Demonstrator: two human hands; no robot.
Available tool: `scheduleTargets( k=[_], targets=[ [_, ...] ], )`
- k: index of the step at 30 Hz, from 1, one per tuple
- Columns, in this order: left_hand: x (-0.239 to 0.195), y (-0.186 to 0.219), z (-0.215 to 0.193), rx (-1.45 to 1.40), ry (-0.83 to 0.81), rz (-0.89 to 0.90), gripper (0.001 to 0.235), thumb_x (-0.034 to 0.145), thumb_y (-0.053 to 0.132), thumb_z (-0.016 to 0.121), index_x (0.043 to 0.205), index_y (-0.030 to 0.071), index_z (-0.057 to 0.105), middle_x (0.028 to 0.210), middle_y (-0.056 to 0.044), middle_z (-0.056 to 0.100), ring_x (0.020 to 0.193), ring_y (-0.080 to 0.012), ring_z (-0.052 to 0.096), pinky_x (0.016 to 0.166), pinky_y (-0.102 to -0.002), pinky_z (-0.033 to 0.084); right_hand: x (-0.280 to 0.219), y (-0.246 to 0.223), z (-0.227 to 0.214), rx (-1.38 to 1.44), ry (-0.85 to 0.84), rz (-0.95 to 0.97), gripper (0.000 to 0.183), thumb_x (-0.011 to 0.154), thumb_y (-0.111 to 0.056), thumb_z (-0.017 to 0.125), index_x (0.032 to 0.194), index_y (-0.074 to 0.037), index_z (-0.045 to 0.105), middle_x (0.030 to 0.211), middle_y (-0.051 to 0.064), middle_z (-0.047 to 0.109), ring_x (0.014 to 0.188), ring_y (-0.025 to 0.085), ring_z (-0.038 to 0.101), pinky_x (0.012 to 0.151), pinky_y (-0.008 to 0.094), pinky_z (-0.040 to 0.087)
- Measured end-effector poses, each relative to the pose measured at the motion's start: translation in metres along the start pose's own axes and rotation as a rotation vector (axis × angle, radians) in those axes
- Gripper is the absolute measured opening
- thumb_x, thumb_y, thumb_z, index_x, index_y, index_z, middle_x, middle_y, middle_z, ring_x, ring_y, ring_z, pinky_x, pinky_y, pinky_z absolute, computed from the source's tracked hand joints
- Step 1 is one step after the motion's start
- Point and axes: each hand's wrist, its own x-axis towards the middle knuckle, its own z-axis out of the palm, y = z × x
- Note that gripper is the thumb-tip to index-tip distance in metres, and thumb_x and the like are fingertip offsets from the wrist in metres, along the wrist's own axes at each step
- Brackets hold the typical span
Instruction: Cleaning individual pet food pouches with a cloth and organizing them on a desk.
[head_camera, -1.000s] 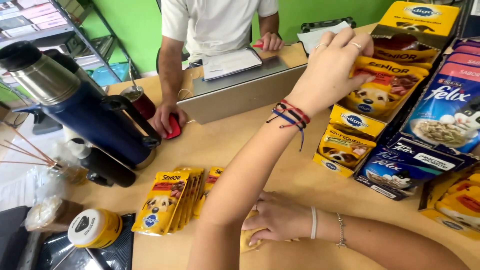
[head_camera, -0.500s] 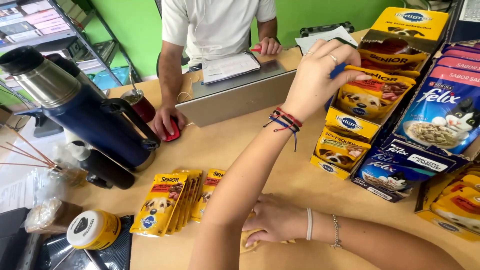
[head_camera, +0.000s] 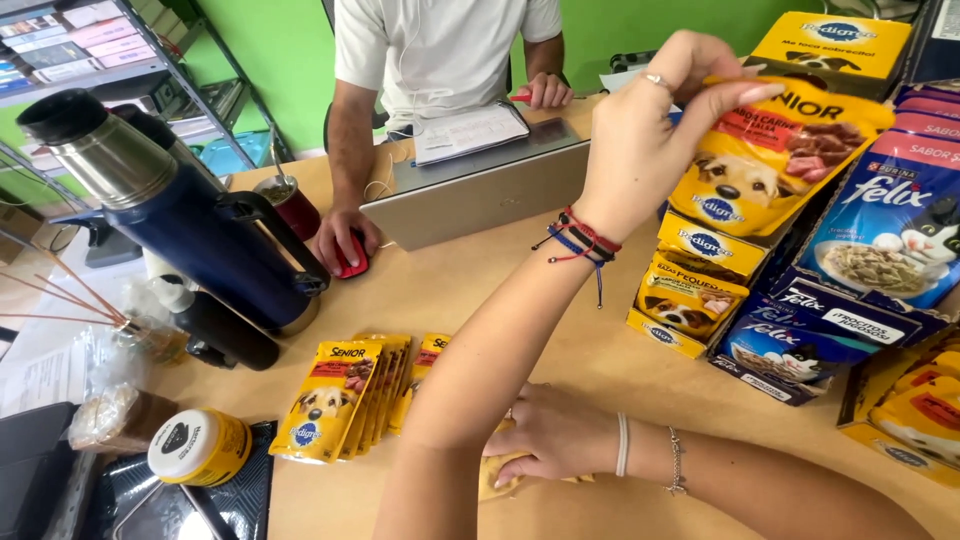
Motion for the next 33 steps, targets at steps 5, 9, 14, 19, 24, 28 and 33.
scheduleTargets(
  k=[5,9,14,19,24,28,33],
  targets=[
    [0.001,0.029,-0.027,0.077,0.051,-0.002,0.025,0.101,0.054,0.061,0.108,0.030,0.060,0.095,0.024,0.072,0.076,0.0027,0.065,0.068,-0.021,0.051,0.004,-0.006,-0.012,-0.053,-0.017,-0.026,0.032,0.100,-0.049,0.075,0.124,-0.028,0.076,0.107,0.010,0.063,0.104,0.036,0.052,0.082,0.048,0.051],
    [-0.021,0.033,-0.059,0.098,0.006,0.012,0.018,0.103,0.040,0.065,0.104,0.022,0.060,0.092,0.014,0.073,0.072,-0.0025,0.066,0.061,-0.023,0.051,0.005,-0.009,-0.015,-0.101,-0.113,-0.011,0.054,0.095,-0.059,0.073,0.139,-0.028,0.073,0.144,0.009,0.058,0.106,0.034,0.048,0.100,0.044,0.045],
    [-0.084,0.026,-0.092,0.175,-0.091,-0.205,0.018,0.100,0.035,0.070,0.097,0.019,0.062,0.084,0.010,0.073,0.075,-0.0060,0.070,0.066,-0.026,0.054,0.000,-0.010,-0.012,-0.178,-0.118,-0.034,0.067,0.089,-0.067,0.078,0.143,-0.030,0.068,0.147,0.014,0.058,0.113,0.037,0.049,0.096,0.049,0.050],
    [-0.147,0.003,-0.118,0.219,-0.127,-0.441,0.023,0.095,0.034,0.079,0.090,0.017,0.066,0.085,0.008,0.079,0.072,-0.0058,0.071,0.065,-0.025,0.054,-0.003,-0.017,-0.008,-0.229,-0.118,-0.026,0.064,0.082,-0.054,0.089,0.139,-0.029,0.072,0.139,0.009,0.060,0.117,0.037,0.049,0.098,0.050,0.051],
    [-0.186,-0.003,-0.142,0.173,-0.095,-0.597,0.018,0.094,0.025,0.083,0.090,0.016,0.067,0.084,0.006,0.080,0.073,-0.0045,0.067,0.071,-0.024,0.053,-0.001,-0.035,-0.015,-0.195,-0.157,-0.038,0.056,0.087,-0.044,0.086,0.137,-0.024,0.071,0.148,0.018,0.056,0.120,0.042,0.049,0.108,0.050,0.043],
    [-0.208,0.002,-0.151,0.202,-0.114,-0.672,0.017,0.095,0.024,0.084,0.090,0.018,0.070,0.083,0.010,0.080,0.067,-0.0006,0.061,0.064,-0.021,0.051,0.003,-0.051,-0.029,-0.200,-0.143,-0.080,0.058,0.081,-0.042,0.091,0.133,-0.026,0.073,0.148,0.013,0.057,0.115,0.037,0.050,0.101,0.048,0.047],
    [-0.233,0.000,-0.156,-0.001,-0.011,-0.733,0.025,0.092,0.028,0.086,0.094,0.014,0.066,0.082,0.005,0.072,0.067,-0.0008,0.063,0.060,-0.018,0.051,0.005,-0.062,-0.045,-0.152,-0.186,-0.107,0.051,0.090,-0.043,0.085,0.137,-0.027,0.074,0.144,0.014,0.059,0.107,0.037,0.051,0.094,0.050,0.049]
  ],
)
